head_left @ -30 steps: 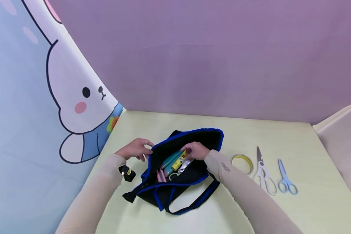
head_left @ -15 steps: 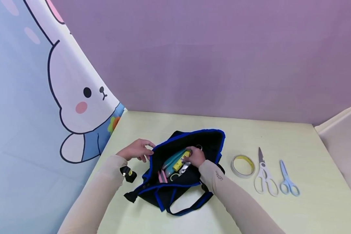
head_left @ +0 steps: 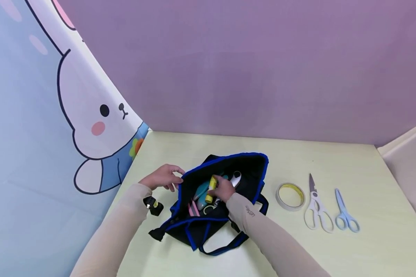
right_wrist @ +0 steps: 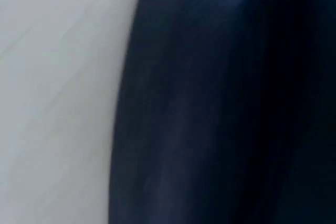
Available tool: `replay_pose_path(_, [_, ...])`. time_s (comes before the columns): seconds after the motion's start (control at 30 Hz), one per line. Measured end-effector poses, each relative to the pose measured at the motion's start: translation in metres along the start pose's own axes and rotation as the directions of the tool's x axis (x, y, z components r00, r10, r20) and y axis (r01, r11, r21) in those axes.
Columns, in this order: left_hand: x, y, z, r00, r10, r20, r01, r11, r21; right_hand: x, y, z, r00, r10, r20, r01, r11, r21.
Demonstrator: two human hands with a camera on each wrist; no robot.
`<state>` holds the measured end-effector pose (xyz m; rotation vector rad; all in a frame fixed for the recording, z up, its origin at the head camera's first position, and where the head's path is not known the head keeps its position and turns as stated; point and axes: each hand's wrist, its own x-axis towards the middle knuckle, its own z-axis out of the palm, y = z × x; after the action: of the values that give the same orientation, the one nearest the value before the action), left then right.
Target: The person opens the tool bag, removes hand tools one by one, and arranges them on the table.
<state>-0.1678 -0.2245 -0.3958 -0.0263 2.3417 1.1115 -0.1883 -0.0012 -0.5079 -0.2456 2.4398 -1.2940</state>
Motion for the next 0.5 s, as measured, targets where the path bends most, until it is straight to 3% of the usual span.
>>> replay_pose_path(0.2, [-0.002, -0.001, -0.003, 1.0, -0.006, -0.003, 0.006, 1.0, 0.012, -0.008, -0.01, 0.013, 0.999, 0.045, 0.012, -0.045, 0.999, -0.027])
replay_pose_path(0.5, [-0.003, -0.002, -0.007, 1.0, -0.003, 0.002, 0.003, 1.0, 0.03, -0.01, -0.006, 0.017, 0.999, -0.034, 0.024, 0.035, 0.998, -0.055])
